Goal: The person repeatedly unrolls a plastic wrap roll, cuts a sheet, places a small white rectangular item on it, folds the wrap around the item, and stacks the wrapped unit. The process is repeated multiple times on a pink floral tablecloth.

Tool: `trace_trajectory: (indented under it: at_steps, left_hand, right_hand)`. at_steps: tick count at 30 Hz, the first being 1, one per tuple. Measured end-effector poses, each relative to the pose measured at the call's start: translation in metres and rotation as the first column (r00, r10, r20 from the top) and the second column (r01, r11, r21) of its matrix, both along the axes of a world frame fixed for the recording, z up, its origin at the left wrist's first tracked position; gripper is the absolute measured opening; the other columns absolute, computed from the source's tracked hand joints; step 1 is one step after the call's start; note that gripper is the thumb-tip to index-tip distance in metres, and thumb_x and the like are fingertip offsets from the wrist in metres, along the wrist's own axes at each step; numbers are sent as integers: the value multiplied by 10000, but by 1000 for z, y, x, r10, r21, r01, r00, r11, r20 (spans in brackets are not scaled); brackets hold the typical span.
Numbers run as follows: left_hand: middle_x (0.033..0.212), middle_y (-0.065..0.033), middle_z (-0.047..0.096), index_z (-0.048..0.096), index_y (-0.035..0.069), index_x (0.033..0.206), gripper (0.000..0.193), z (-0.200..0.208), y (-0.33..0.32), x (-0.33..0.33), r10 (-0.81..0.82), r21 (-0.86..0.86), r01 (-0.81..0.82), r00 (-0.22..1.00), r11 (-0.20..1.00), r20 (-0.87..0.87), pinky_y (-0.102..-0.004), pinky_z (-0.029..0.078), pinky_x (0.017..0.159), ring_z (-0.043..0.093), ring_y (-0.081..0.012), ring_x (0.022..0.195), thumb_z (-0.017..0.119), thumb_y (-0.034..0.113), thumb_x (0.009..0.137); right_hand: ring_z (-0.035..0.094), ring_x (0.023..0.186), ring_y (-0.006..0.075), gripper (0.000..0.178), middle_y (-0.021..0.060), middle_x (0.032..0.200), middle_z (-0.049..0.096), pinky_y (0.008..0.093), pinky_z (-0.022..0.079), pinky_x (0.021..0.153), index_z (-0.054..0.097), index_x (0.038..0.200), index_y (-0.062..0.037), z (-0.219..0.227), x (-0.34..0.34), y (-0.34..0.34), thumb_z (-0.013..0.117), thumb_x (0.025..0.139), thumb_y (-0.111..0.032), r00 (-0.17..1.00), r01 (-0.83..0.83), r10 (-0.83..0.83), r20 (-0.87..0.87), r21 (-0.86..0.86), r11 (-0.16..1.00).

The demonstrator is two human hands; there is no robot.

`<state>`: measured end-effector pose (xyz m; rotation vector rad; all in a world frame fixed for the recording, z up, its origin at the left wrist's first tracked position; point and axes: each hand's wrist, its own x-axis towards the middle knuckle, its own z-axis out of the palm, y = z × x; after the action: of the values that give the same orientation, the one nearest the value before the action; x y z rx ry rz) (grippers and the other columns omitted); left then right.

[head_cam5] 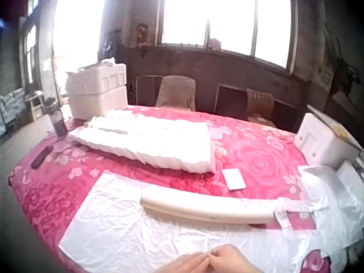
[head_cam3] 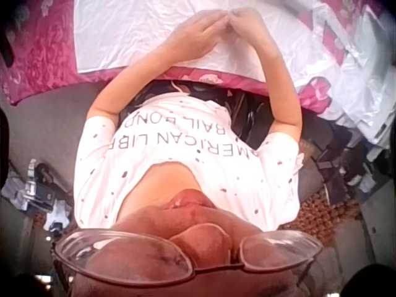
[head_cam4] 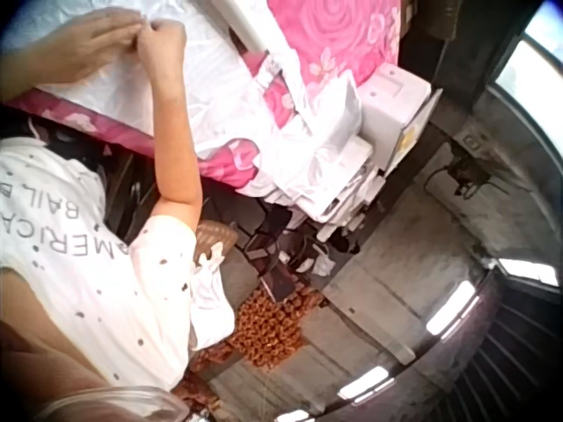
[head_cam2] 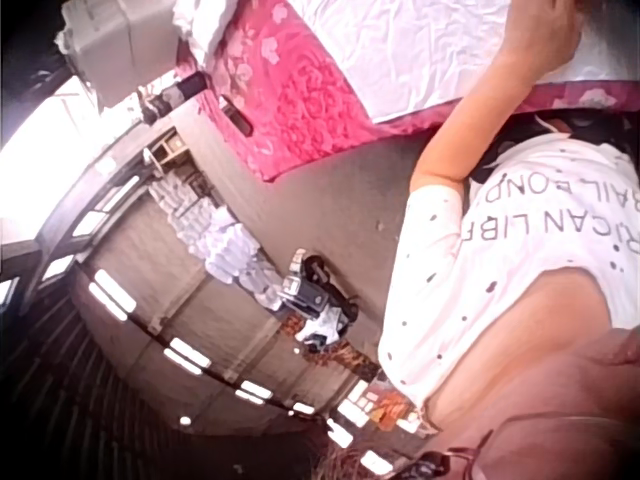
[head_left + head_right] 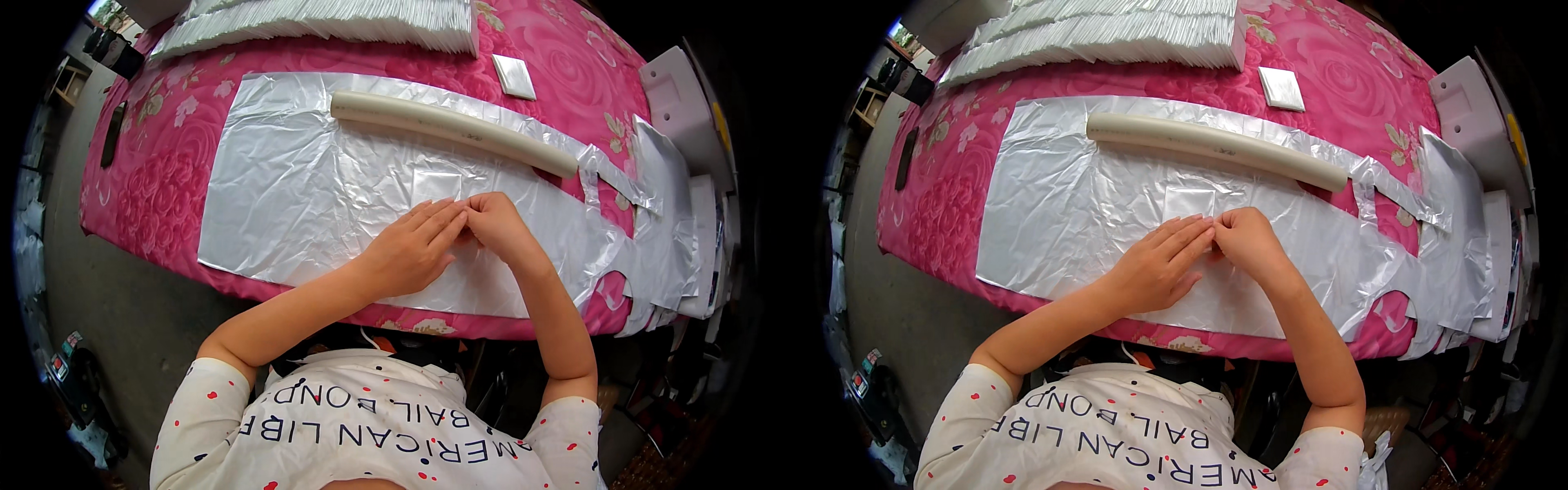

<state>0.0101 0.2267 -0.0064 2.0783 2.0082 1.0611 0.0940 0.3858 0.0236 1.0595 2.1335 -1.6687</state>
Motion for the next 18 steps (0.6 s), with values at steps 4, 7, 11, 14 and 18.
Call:
trace_trajectory:
  at_steps: [4,7,11,14,18]
  left_hand:
    - [1427,-267,226,219,-99,1365,877,-8,6,2,172,-235,-194,979,952,-109,-471,156,1100,180,-381,1357,613,424,782]
    - [1452,-272,161,131,-96,1394,1001,-14,6,2,191,-289,-221,973,932,-128,-473,65,1115,99,-381,1382,582,542,768]
    - [1450,-275,163,118,-99,1395,1068,-14,7,3,188,-307,-223,972,925,-139,-486,34,1113,98,-388,1380,586,596,732]
    - [1449,-276,166,123,-101,1393,1085,-15,7,2,183,-302,-221,972,927,-149,-496,27,1110,97,-394,1379,586,613,720]
    - [1454,-277,149,118,-105,1391,1093,-15,7,3,191,-301,-227,971,926,-145,-497,24,1109,86,-396,1380,585,619,719]
  right_hand:
    - [611,560,98,260,31,680,622,222,381,441,649,804,1,-2,-2,1,582,865,-242,1000,8,-8,16,5,1000]
    - [608,554,96,262,31,679,622,223,380,440,652,807,4,-2,-1,1,586,861,-243,1000,9,-9,17,3,1000]
    - [608,555,100,254,32,677,621,226,401,461,650,803,8,2,0,-5,641,820,-245,999,39,-39,-8,38,999]
    - [611,561,111,243,53,674,630,240,428,491,639,784,12,2,7,-10,696,761,-223,997,20,-8,-72,164,986]
    - [621,612,206,226,96,659,631,304,469,559,628,767,-10,8,19,-21,722,680,-196,996,-15,56,-66,505,863]
